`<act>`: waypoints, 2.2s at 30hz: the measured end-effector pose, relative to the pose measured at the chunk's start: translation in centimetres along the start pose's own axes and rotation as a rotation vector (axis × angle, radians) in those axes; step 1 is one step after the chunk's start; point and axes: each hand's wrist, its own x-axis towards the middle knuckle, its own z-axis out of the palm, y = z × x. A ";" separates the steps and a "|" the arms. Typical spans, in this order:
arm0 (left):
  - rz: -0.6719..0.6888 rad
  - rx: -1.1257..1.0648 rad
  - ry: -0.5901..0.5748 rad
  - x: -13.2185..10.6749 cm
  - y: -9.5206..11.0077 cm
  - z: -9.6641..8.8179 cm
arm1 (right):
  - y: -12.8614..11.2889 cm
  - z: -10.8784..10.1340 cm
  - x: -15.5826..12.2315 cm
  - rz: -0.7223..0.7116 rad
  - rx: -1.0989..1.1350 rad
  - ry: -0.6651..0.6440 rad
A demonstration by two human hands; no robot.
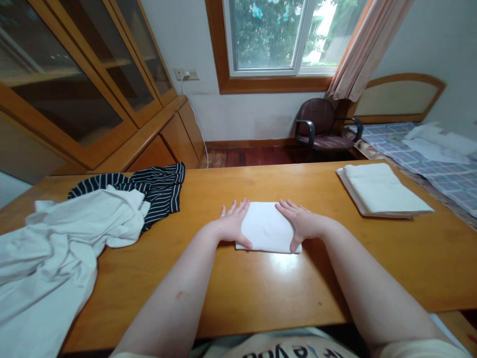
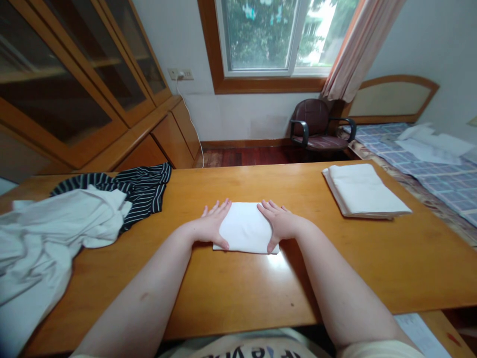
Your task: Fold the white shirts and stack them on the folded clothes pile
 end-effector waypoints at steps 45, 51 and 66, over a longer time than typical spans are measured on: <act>-0.476 -0.325 0.733 1.2 -0.5 0.6 | -1.5 0.1 2.2 0.050 0.215 0.492; -0.243 -1.280 0.918 2.4 -0.2 1.0 | -1.3 0.5 2.3 -0.053 0.439 0.558; 0.101 -2.045 0.111 0.8 1.8 1.0 | -1.4 1.0 2.3 -0.262 1.475 0.176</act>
